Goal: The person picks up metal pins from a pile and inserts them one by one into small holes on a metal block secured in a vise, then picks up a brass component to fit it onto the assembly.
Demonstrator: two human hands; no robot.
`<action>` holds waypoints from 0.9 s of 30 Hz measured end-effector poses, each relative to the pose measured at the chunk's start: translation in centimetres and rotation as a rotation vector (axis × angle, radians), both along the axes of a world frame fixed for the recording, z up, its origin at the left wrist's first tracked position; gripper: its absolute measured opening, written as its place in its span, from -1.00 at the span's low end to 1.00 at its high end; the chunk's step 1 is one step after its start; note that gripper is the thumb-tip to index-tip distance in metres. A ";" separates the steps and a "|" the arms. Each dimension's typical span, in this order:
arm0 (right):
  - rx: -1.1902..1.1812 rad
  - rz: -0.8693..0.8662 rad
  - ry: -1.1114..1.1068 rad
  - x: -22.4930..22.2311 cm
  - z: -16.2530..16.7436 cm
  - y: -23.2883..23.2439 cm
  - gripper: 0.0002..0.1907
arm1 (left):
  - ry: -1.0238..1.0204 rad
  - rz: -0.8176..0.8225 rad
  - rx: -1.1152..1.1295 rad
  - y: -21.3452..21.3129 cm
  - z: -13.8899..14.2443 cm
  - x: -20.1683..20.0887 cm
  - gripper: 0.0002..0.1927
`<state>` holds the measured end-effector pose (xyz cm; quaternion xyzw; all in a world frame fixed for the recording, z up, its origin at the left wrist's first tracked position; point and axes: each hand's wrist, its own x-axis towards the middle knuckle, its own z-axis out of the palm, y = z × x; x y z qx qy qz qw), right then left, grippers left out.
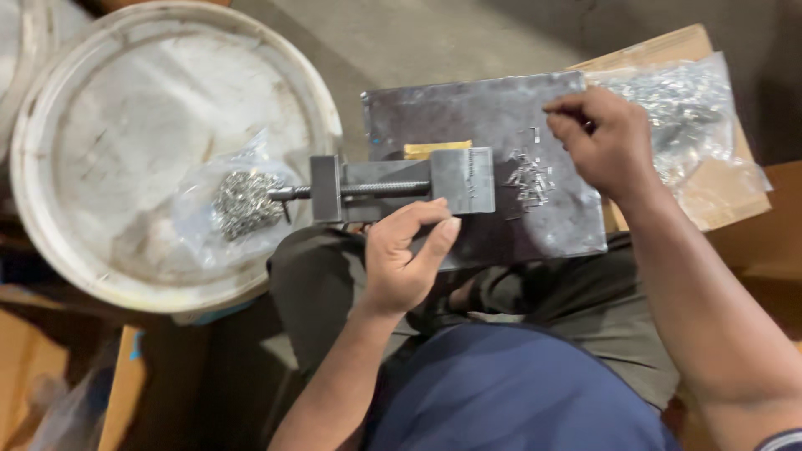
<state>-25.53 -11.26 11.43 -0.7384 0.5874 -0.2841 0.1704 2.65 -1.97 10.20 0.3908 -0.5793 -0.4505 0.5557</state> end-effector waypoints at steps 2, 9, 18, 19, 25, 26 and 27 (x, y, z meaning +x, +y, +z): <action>0.082 -0.104 -0.081 -2.1 -1.4 -1.3 -0.82 | 0.001 -0.014 0.002 0.0 0.1 -0.3 -0.88; 0.078 0.073 0.175 -4.3 -3.1 -2.5 -0.78 | 0.042 -0.051 0.007 -0.4 0.4 -1.2 -0.88; 0.226 0.193 0.247 -5.3 -2.5 -4.7 -0.74 | 0.024 -0.060 0.038 -0.4 0.4 -2.1 -0.87; 0.195 0.229 0.268 -5.5 -2.6 -5.0 -0.75 | 0.028 -0.063 0.036 -0.4 0.4 -2.1 -0.87; 0.278 0.246 0.276 -6.5 -3.3 -5.8 -0.75 | 0.017 -0.076 0.036 -0.2 0.7 -2.2 -0.87; 0.247 0.267 0.305 -6.4 -3.2 -5.8 -0.76 | 0.019 -0.076 0.026 -0.2 0.8 -2.2 -0.87; 0.243 0.249 0.304 -6.1 -3.0 -5.5 -0.77 | 0.021 -0.074 0.017 -0.1 1.0 -2.2 -0.87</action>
